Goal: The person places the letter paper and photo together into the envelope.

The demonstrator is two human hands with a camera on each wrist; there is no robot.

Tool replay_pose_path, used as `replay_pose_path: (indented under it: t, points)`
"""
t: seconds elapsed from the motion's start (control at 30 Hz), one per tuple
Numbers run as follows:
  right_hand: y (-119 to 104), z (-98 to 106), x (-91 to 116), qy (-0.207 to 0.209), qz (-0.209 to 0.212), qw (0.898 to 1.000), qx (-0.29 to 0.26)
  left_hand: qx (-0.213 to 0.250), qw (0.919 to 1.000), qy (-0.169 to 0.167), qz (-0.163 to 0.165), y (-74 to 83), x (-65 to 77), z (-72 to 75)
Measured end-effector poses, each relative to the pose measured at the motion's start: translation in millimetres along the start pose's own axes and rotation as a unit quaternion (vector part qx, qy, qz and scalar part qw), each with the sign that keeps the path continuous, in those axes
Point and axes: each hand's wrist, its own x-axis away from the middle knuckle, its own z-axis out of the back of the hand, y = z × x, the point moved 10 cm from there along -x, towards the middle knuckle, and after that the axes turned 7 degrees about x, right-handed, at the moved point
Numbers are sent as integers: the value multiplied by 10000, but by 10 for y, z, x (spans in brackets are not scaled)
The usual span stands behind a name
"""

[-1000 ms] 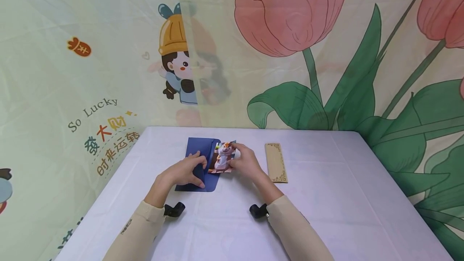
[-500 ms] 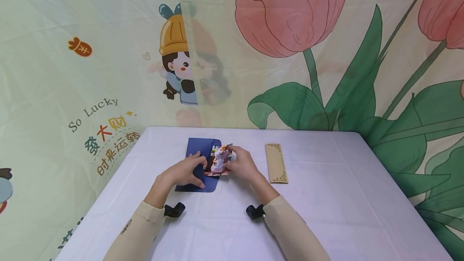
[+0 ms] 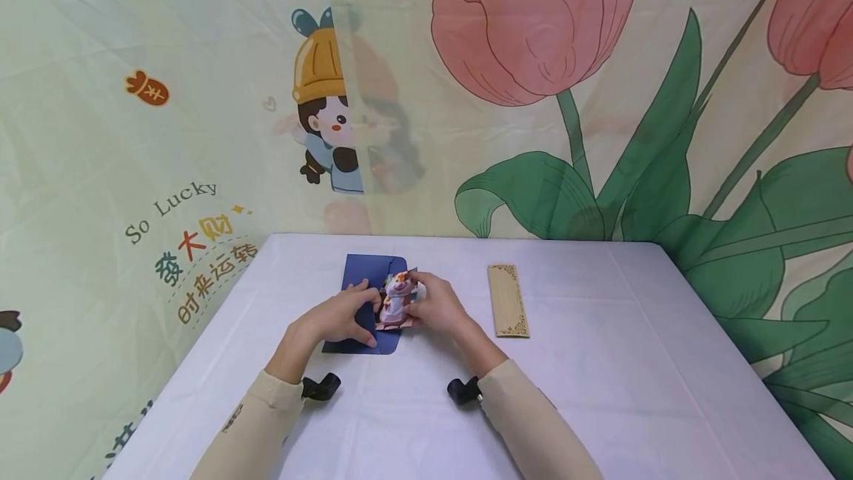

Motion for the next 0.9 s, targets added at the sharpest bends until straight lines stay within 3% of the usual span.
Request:
replay_pose_path:
  t: [0.37, 0.67, 0.9]
  points:
    - [-73, -85, -13, 15, 186, 9994, 298, -10, 10000, 7, 66, -5, 10, -3]
    - [-93, -169, 11, -442, 189, 9986, 236, -41, 9999, 21, 126, -11, 12, 4]
    - [-97, -216, -4, -487, 141, 9986, 152, -35, 9999, -8, 127, -24, 3, -12]
